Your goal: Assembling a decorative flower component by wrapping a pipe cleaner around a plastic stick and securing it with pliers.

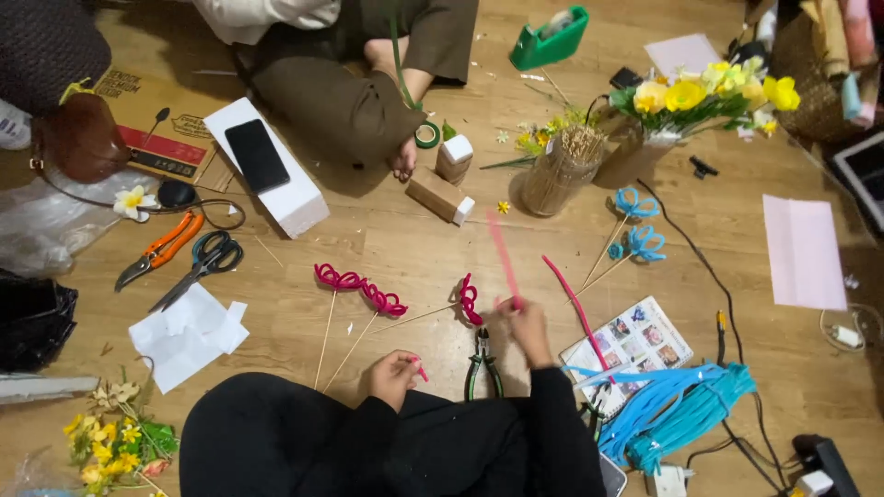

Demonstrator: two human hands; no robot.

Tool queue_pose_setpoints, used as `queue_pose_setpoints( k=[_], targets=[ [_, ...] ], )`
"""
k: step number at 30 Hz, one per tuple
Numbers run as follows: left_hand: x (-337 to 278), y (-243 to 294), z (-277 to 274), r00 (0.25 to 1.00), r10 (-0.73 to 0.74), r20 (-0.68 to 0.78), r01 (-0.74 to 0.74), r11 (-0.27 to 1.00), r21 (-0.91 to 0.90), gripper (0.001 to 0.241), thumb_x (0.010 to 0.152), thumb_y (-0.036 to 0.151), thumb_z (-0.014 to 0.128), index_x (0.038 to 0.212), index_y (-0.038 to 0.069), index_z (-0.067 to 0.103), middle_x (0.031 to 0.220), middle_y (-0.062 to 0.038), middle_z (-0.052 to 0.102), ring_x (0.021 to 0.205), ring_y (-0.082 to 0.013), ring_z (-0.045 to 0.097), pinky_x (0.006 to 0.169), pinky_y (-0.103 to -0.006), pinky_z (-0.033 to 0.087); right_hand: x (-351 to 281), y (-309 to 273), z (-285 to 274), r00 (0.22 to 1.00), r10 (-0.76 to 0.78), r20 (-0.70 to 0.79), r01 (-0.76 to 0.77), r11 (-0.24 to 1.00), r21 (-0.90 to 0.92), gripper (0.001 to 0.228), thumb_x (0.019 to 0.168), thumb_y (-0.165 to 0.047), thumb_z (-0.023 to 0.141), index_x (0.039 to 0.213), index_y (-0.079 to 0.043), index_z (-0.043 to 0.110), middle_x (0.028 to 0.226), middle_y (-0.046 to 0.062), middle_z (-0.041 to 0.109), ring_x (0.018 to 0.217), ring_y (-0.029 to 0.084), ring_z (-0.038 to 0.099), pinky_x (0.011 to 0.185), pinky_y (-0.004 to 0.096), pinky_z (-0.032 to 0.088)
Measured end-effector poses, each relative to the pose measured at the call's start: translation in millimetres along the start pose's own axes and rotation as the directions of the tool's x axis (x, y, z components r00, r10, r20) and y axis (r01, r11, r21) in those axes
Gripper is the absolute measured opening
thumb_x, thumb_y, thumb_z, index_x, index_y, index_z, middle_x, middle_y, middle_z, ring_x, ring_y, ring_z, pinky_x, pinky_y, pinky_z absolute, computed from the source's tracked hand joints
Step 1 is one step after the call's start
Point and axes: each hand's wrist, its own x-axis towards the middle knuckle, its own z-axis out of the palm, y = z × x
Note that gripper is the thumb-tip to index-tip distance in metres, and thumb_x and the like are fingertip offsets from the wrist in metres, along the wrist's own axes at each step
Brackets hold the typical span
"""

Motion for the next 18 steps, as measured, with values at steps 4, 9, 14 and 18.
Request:
queue_pose_setpoints(
  k=[4,9,14,18],
  targets=[
    [-10,4,-7,0.987,0.019,0.161,0.016,0.977,-0.211,0.008,0.088,-0.001,0.077,0.095,0.002,0.074,0.093,-0.017,0.079,0.086,-0.0255,0.078,0.072,-0.0358,0.068,-129,-76,22,0.941,-0.154,0.301,0.128,0.986,0.104,0.017,0.09,-0.005,0.069,0.079,-0.017,0.075,0.081,-0.002,0.074,0.076,0.011,0.063,0.081,0.027,0.048],
    [-27,-16,-20,0.987,-0.015,0.161,0.069,0.939,-0.338,0.016,0.084,0.002,0.081,0.097,0.005,0.072,0.089,-0.014,0.079,0.086,-0.0211,0.077,0.078,-0.0343,0.064,-179,-39,86,0.921,-0.345,0.181,0.344,0.938,0.034,0.014,0.091,-0.027,0.071,0.092,-0.014,0.072,0.084,0.003,0.072,0.07,0.017,0.062,0.067,0.034,0.047],
    [-39,-12,-59,0.969,-0.106,0.222,0.163,0.952,-0.258,0.012,0.084,0.002,0.084,0.091,0.007,0.075,0.087,-0.011,0.074,0.082,-0.0184,0.074,0.078,-0.0318,0.065,-202,-42,99,0.902,-0.346,0.26,0.391,0.908,-0.148,0.02,0.091,-0.034,0.069,0.097,-0.015,0.074,0.094,0.005,0.072,0.092,0.026,0.072,0.081,0.039,0.053],
    [-57,45,-103,0.95,-0.154,0.271,0.212,0.956,-0.201,0.027,0.087,-0.008,0.074,0.109,0.005,0.068,0.089,-0.02,0.071,0.076,-0.0299,0.077,0.077,-0.0363,0.067,-211,-23,103,0.912,-0.116,0.393,0.053,0.984,0.168,0.014,0.087,-0.013,0.079,0.101,-0.013,0.076,0.088,-0.001,0.077,0.083,0.009,0.069,0.085,0.021,0.05]
  ],
)
